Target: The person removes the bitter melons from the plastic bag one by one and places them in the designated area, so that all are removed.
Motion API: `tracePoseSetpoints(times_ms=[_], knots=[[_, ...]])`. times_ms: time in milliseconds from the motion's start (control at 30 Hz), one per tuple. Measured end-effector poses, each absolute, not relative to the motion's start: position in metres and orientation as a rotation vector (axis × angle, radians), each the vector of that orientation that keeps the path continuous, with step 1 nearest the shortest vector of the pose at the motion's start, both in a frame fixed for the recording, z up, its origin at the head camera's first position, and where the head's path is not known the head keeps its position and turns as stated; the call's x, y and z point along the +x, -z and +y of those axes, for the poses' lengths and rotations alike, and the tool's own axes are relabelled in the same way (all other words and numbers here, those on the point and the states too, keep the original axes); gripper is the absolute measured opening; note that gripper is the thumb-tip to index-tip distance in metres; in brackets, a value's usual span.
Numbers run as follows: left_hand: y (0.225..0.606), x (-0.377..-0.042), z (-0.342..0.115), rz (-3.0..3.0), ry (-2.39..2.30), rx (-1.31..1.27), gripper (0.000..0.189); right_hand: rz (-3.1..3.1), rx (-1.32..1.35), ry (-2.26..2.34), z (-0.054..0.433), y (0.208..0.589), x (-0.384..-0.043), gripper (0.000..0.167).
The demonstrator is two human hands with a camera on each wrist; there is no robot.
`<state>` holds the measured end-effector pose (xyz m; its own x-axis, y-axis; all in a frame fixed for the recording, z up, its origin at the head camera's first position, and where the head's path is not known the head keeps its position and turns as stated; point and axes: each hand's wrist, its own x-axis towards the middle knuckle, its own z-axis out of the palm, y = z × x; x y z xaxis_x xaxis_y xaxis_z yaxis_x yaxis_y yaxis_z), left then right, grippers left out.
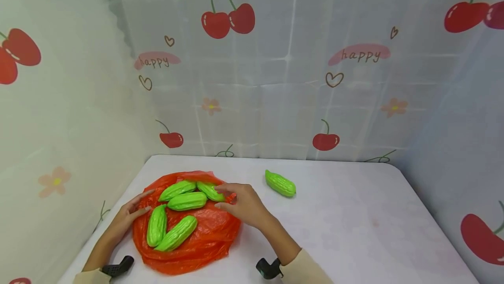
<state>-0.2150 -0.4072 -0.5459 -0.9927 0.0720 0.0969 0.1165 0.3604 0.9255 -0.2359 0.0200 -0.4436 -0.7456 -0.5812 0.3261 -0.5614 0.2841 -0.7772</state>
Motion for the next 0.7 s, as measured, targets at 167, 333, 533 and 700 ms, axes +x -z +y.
tracePoseSetpoints(times_ms=[167, 333, 533, 700], knots=[[0.544, -0.213, -0.407, -2.56, 1.739, -0.168, 0.055, 2.529, -1.165, 1.373, 0.006, 0.447, -0.232, 0.042], [0.544, -0.214, -0.407, -2.541, 1.761, -0.189, 0.055, 2.534, -1.219, 1.294, -0.008, 0.448, -0.228, 0.043], [0.544, -0.213, -0.408, -2.551, 1.749, -0.165, 0.054, 2.544, -1.37, 1.177, -0.024, 0.449, -0.225, 0.046], [0.544, -0.213, -0.407, -2.555, 1.75, -0.173, 0.055, 2.51, -1.442, 1.134, -0.035, 0.45, -0.224, 0.048]])
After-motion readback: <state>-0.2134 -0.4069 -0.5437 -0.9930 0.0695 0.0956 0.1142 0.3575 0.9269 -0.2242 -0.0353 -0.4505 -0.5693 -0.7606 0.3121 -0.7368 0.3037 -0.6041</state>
